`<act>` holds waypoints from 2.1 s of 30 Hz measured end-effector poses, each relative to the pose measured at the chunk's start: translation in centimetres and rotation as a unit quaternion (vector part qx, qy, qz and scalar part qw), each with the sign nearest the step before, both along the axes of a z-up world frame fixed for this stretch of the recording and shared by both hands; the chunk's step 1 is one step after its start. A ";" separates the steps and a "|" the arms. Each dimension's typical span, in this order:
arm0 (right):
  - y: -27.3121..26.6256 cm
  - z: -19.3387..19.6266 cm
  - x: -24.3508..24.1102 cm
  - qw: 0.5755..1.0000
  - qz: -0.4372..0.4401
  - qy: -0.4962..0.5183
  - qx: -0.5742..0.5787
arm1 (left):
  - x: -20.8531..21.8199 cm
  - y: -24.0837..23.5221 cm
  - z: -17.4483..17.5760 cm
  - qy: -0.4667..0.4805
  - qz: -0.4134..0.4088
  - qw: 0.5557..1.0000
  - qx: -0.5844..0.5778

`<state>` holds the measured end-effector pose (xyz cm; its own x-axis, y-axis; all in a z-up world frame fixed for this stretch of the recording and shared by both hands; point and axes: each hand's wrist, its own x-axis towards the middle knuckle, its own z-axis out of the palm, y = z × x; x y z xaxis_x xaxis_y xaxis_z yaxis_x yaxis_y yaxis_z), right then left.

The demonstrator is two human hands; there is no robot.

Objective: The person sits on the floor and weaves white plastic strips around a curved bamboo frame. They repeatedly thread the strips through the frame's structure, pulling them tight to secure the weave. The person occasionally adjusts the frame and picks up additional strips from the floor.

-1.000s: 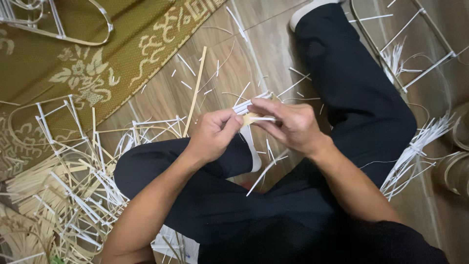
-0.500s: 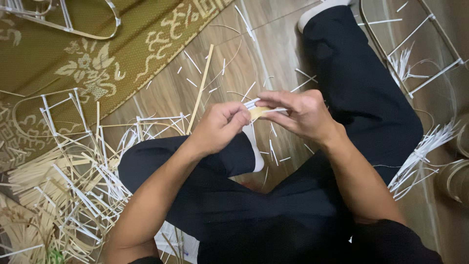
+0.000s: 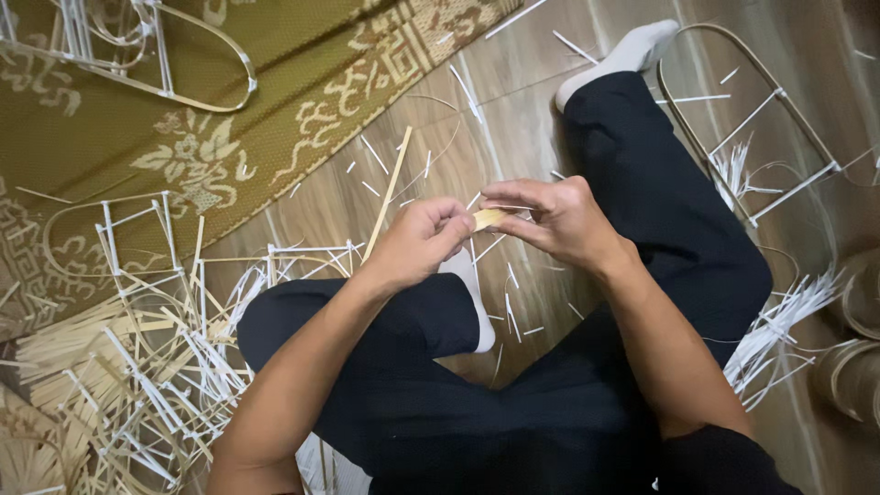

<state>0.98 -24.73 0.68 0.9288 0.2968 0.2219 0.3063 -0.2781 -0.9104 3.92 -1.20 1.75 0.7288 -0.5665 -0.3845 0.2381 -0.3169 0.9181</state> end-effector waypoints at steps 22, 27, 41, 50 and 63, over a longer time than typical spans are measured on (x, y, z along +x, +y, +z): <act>-0.2 0.4 3.9 0.978 0.064 0.190 0.055 | 1.8 0.7 -2.9 -0.066 0.042 0.997 -0.003; -0.1 2.3 0.8 0.993 0.045 0.109 0.028 | -1.0 0.5 -2.4 -0.037 0.029 0.998 -0.047; 4.7 1.5 -8.9 0.932 -0.122 0.292 0.178 | -2.1 0.7 -1.7 0.041 0.011 0.996 -0.079; 5.5 1.8 -9.1 0.926 -0.175 0.286 0.171 | -2.3 0.3 -0.4 0.024 0.034 0.997 -0.058; 5.7 1.5 -8.3 0.930 -0.166 0.288 0.158 | -1.9 0.4 -1.6 0.034 0.063 0.997 -0.023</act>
<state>-7.34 -19.05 2.21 0.9492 -0.0232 -0.3138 -0.3128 0.0391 -0.9490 2.07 -0.82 0.12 0.7680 -0.4913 -0.4110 0.3354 -0.2381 0.9115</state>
